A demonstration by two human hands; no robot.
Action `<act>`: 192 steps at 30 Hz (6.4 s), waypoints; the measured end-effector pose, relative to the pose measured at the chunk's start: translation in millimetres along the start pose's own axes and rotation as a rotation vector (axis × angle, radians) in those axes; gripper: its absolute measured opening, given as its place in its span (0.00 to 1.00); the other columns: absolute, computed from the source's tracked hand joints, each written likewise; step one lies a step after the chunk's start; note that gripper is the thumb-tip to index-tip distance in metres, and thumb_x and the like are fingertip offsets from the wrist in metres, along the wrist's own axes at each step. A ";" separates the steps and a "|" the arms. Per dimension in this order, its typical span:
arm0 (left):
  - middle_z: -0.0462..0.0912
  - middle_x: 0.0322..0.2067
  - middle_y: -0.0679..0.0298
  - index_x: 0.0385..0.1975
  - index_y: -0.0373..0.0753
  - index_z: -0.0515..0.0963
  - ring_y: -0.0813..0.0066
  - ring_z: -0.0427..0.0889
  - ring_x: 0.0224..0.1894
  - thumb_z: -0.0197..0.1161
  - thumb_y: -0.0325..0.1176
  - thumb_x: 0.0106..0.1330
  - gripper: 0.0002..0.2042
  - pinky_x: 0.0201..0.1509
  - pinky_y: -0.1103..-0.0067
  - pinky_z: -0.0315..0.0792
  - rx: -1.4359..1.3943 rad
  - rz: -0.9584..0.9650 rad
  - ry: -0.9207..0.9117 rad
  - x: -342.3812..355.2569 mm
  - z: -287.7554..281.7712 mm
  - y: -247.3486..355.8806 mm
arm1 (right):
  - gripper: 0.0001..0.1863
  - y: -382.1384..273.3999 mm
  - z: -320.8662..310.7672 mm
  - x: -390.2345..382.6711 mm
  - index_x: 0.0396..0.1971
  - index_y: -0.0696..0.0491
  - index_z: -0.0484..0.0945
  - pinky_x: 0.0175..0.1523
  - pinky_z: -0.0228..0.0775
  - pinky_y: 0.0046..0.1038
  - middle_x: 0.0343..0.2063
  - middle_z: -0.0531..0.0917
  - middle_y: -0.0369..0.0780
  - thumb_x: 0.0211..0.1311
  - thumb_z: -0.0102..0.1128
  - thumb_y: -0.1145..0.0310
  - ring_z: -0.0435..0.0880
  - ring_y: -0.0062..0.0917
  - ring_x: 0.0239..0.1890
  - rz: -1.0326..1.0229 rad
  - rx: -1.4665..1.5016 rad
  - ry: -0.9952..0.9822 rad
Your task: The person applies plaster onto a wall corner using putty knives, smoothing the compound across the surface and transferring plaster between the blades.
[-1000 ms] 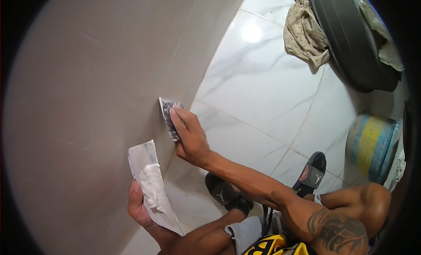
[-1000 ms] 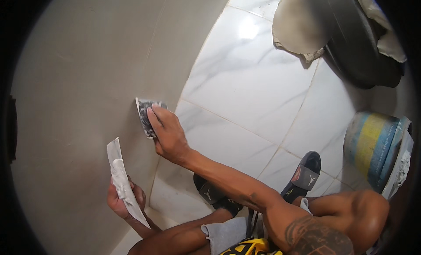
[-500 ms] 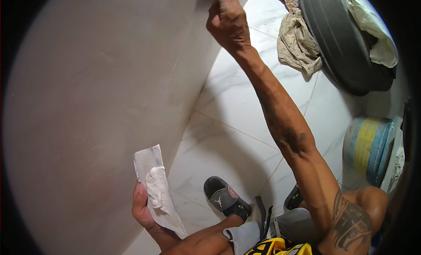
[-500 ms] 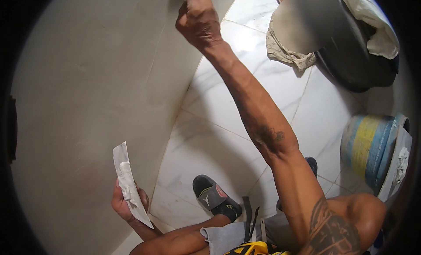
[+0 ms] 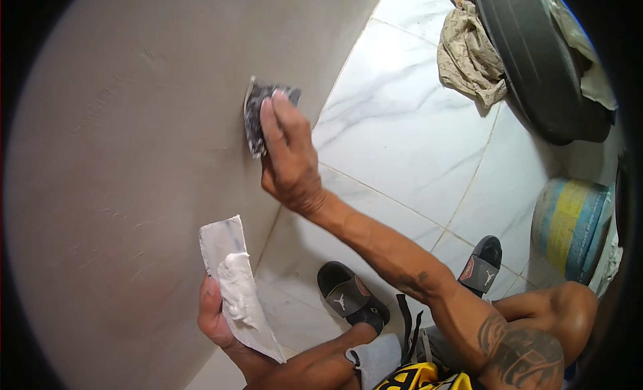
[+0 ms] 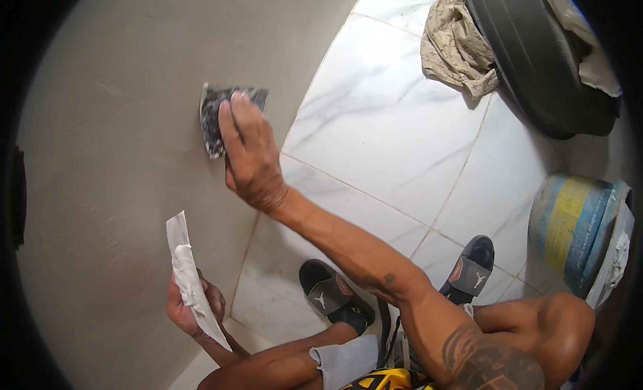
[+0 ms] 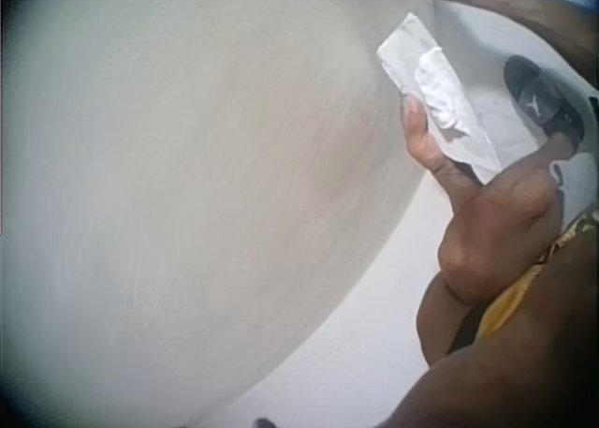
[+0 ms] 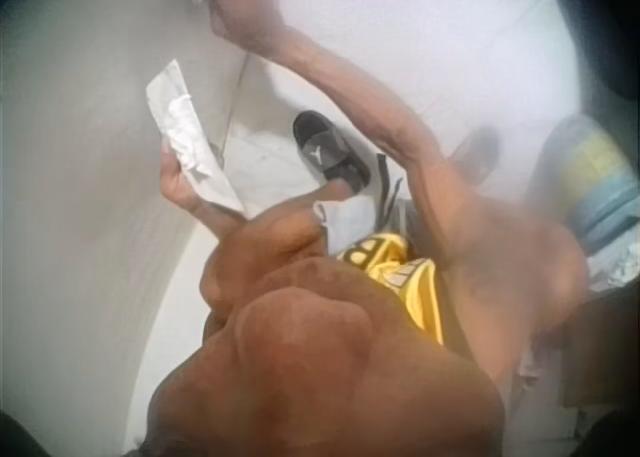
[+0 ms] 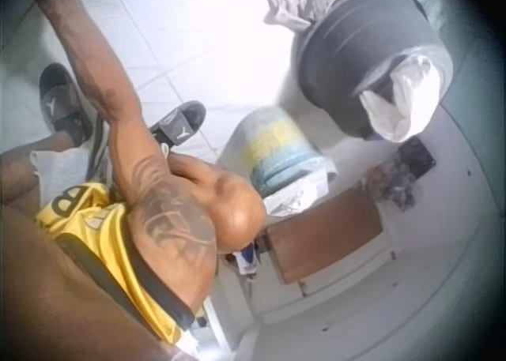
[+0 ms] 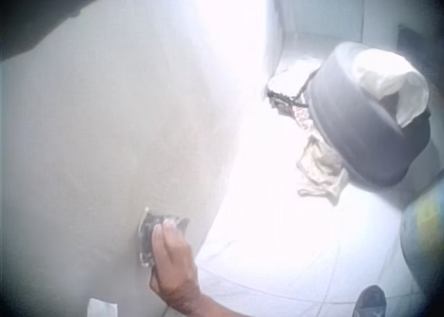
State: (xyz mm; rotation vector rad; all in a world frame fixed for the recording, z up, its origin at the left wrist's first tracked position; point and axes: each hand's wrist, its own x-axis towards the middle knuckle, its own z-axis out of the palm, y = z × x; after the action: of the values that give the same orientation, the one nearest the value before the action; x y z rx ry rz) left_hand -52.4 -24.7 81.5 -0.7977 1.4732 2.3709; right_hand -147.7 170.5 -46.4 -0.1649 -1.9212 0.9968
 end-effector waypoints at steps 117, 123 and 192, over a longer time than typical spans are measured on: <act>0.78 0.48 0.48 0.57 0.27 0.65 0.63 0.81 0.46 0.45 0.38 0.72 0.21 0.53 0.70 0.75 -0.108 -0.446 -0.499 29.7 90.8 -26.5 | 0.14 -43.3 -173.5 93.0 0.45 0.51 0.79 0.59 0.71 0.40 0.48 0.82 0.46 0.59 0.61 0.69 0.82 0.36 0.51 -0.403 0.393 -0.681; 0.80 0.44 0.53 0.51 0.29 0.71 0.64 0.81 0.43 0.45 0.38 0.73 0.18 0.49 0.72 0.76 -0.127 -0.437 -0.384 27.5 101.0 -24.9 | 0.18 -31.0 -172.9 66.8 0.54 0.48 0.73 0.66 0.63 0.42 0.54 0.77 0.42 0.63 0.53 0.69 0.76 0.32 0.57 -0.500 0.372 -0.802; 0.76 0.51 0.50 0.58 0.22 0.64 0.64 0.77 0.51 0.55 0.35 0.64 0.26 0.60 0.73 0.67 0.335 -0.084 -0.295 -8.9 31.6 -2.6 | 0.15 88.8 -50.7 104.1 0.29 0.73 0.72 0.37 0.82 0.27 0.28 0.79 0.46 0.58 0.53 0.72 0.83 0.31 0.28 1.112 0.573 -0.420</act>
State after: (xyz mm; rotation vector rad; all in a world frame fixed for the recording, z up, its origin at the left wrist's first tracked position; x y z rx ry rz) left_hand -54.1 5.0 95.4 -0.4001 1.6095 1.9997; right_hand -190.0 308.7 -26.2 -0.7858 -1.7541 2.4235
